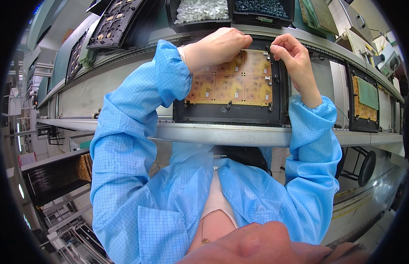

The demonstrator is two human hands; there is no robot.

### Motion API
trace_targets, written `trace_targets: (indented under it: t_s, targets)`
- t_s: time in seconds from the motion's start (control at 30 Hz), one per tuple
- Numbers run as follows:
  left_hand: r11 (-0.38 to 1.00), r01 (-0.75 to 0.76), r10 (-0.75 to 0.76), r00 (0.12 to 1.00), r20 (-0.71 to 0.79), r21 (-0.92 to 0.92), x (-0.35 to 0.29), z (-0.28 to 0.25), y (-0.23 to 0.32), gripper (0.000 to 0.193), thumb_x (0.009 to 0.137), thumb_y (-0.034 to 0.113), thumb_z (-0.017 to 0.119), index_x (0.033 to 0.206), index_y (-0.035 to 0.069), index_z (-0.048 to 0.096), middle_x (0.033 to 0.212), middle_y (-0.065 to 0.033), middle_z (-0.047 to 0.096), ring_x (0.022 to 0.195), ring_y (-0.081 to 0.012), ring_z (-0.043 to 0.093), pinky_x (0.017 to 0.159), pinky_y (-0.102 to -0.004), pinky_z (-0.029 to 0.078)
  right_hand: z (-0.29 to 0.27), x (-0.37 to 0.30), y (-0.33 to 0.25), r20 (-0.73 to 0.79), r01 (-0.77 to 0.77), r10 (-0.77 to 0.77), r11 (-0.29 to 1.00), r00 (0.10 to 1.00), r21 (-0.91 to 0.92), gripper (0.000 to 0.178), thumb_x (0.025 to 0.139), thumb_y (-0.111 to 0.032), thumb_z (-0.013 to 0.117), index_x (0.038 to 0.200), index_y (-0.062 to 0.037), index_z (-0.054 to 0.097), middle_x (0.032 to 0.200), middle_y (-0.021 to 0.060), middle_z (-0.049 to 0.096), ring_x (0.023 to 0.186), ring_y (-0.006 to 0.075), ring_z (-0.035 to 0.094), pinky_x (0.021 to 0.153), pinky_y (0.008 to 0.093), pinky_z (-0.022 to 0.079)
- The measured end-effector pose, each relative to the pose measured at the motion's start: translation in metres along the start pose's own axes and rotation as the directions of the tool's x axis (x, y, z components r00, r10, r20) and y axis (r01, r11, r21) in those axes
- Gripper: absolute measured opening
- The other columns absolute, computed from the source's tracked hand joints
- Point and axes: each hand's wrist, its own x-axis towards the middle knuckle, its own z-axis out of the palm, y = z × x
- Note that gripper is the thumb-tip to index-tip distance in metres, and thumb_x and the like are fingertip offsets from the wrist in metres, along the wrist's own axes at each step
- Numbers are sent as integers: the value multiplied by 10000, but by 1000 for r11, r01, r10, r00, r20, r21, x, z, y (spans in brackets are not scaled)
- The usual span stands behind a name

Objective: Manually placing small electronic components into designated slots on a printed circuit board.

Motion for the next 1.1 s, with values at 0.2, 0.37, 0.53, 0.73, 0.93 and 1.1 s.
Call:
trace_targets:
  t_s: [0.2,0.37,0.53,0.73,0.93,1.1]
  targets:
    - [979,-162,181,969,-166,126,-8,14,3,106,810,46,628,915,39,616,854,-135,670,888,-330,668,791,-388,549,-3,2,10,-28,0,6,977,1000,215,124,921,-92,611,1015,-11,615,856,3,580,785,83,525,749,226,439]
    - [989,-94,57,953,-298,-111,-11,32,-10,121,772,86,679,869,52,615,867,-122,619,852,-340,639,738,-418,531,-2,1,10,9,-94,94,982,995,166,237,959,-97,630,1157,30,662,1031,92,690,902,136,647,863,262,526]
    - [979,152,-203,739,-642,-135,-20,6,-35,35,825,70,674,858,71,664,900,-91,625,858,-314,646,753,-403,539,-4,-3,10,15,-112,112,965,994,236,239,956,-62,636,1171,42,647,1115,149,693,984,191,689,922,311,560]
    - [987,159,-127,778,-616,-3,-17,1,-78,59,838,131,682,891,109,693,940,-56,649,971,-281,624,848,-401,523,2,-4,13,33,-143,139,952,990,272,261,944,-84,667,1174,38,649,1078,147,704,969,195,696,896,317,575]
    - [982,181,-118,803,-584,51,-16,-5,-80,79,834,124,683,898,76,689,940,-79,660,966,-293,627,849,-402,520,-5,-3,19,74,-181,170,963,983,200,273,932,-92,689,1185,11,668,1010,78,710,914,125,677,862,262,556]
    - [978,76,-187,732,-655,-194,-16,-8,-83,93,832,87,678,911,38,668,880,-114,706,776,-274,702,709,-344,562,-6,-4,16,97,-209,190,945,977,253,261,931,-91,691,1171,11,679,1017,76,713,908,118,679,854,259,557]
